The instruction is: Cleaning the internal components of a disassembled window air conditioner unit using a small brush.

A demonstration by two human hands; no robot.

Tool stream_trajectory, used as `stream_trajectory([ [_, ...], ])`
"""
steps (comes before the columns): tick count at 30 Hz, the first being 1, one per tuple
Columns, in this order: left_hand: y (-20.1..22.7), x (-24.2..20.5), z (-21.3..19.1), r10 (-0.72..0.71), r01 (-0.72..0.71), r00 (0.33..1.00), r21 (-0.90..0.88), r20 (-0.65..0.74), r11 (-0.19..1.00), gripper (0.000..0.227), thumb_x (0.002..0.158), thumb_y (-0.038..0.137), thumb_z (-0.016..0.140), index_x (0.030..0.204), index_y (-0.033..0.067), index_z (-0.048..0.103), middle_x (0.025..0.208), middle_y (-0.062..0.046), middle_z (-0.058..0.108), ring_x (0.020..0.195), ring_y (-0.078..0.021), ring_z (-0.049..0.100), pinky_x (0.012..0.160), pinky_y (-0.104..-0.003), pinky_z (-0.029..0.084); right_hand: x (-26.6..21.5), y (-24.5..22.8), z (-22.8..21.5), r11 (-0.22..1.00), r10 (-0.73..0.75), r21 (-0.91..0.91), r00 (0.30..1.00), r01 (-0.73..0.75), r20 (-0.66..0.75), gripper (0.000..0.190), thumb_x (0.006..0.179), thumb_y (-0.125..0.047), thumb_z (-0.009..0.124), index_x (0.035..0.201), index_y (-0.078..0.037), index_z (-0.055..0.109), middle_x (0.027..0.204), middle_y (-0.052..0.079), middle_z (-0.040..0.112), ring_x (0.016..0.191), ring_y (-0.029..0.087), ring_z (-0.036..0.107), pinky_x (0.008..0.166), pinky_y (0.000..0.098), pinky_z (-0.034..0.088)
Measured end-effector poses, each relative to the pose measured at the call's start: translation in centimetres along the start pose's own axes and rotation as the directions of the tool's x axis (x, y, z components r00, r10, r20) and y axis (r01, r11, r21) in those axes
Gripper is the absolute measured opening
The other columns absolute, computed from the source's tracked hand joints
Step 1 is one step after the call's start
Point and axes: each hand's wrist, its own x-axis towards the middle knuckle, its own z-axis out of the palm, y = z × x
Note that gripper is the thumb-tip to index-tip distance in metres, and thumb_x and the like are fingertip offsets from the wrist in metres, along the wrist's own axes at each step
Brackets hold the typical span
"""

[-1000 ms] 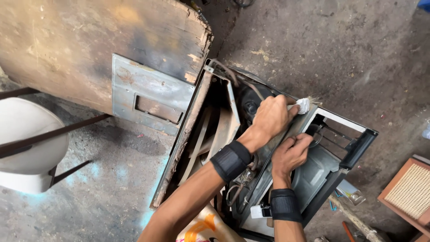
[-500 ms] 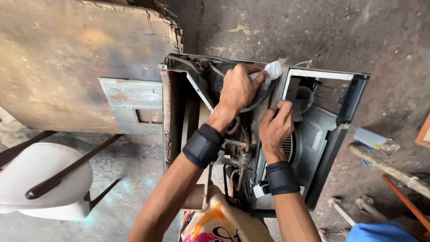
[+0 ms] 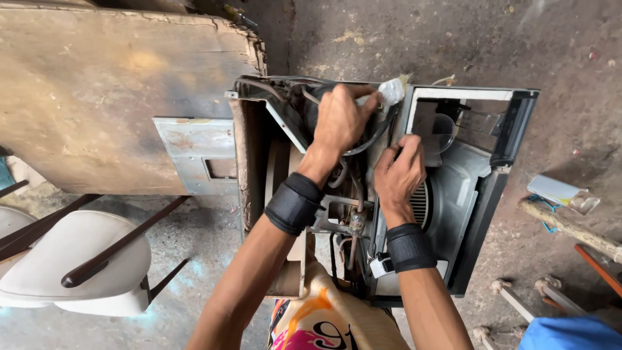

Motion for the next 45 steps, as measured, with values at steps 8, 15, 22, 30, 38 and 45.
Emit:
stream_trajectory([
  [8, 0.7, -1.6, 0.1, 0.028, -0.026, 0.999, 0.073, -0.020, 0.997, 0.029, 0.090, 0.027, 0.071, 0.107, 0.0057, 0.079, 0.074, -0.027, 0.071, 0.076, -0.0399, 0.074, 0.075, -0.046, 0.059, -0.2, 0.1, 0.2, 1.000, 0.025, -0.002, 1.000, -0.025, 0.012, 0.013, 0.095, 0.000, 0.059, 0.104, -0.001, 0.049, 0.087, 0.021, 0.058, 0.077, 0.044, 0.059, 0.066, 0.0523, 0.046],
  [15, 0.2, 1.3, 1.9, 0.090, -0.082, 0.994, 0.124, -0.066, 0.989, 0.027, 0.094, 0.028, 0.068, 0.101, 0.0047, 0.079, 0.084, -0.026, 0.073, 0.084, -0.0413, 0.074, 0.080, -0.046, 0.060, -0.6, 0.7, 0.9, 0.999, -0.013, -0.037, 1.000, 0.012, -0.018, 0.015, 0.097, -0.003, 0.060, 0.105, 0.000, 0.049, 0.093, 0.022, 0.060, 0.084, 0.048, 0.060, 0.072, 0.0552, 0.047],
  [22, -0.4, -0.4, 2.1, 0.129, -0.125, 0.992, 0.184, -0.013, 0.975, 0.033, 0.092, 0.031, 0.070, 0.091, -0.0023, 0.075, 0.083, -0.025, 0.073, 0.081, -0.0415, 0.074, 0.076, -0.047, 0.060, -0.2, 0.5, 0.8, 0.999, -0.025, -0.034, 1.000, 0.024, -0.016, 0.013, 0.097, -0.005, 0.059, 0.102, 0.000, 0.047, 0.091, 0.023, 0.058, 0.081, 0.047, 0.059, 0.070, 0.0554, 0.046],
  [30, 0.9, 0.9, 2.7, 0.299, -0.283, 0.948, 0.141, -0.106, 0.949, 0.027, 0.098, 0.022, 0.059, 0.111, -0.0006, 0.067, 0.080, -0.024, 0.072, 0.074, -0.0429, 0.071, 0.063, -0.050, 0.057, -0.5, 0.7, 0.6, 0.999, -0.044, -0.023, 0.999, 0.044, -0.025, 0.012, 0.097, -0.004, 0.058, 0.102, 0.000, 0.048, 0.088, 0.022, 0.057, 0.078, 0.045, 0.059, 0.068, 0.0535, 0.047],
  [38, 1.5, 0.9, 1.0, 0.168, -0.181, 0.983, 0.275, 0.073, 0.944, 0.028, 0.092, 0.027, 0.069, 0.091, -0.0003, 0.072, 0.082, -0.025, 0.072, 0.078, -0.0411, 0.074, 0.069, -0.047, 0.061, -0.1, 1.2, 1.1, 1.000, 0.011, 0.011, 1.000, -0.011, -0.011, 0.012, 0.096, -0.004, 0.058, 0.104, 0.000, 0.050, 0.090, 0.022, 0.059, 0.079, 0.045, 0.061, 0.068, 0.0524, 0.048],
  [45, 4.3, 0.0, -2.2, 0.212, -0.235, 0.972, 0.367, 0.103, 0.900, 0.023, 0.087, 0.023, 0.074, 0.093, 0.0013, 0.076, 0.083, -0.027, 0.072, 0.080, -0.0439, 0.073, 0.072, -0.048, 0.060, -0.5, 1.1, 0.6, 0.999, 0.054, -0.003, 0.998, -0.054, 0.020, 0.014, 0.093, -0.005, 0.061, 0.102, -0.003, 0.050, 0.089, 0.019, 0.061, 0.078, 0.042, 0.063, 0.069, 0.0522, 0.049],
])
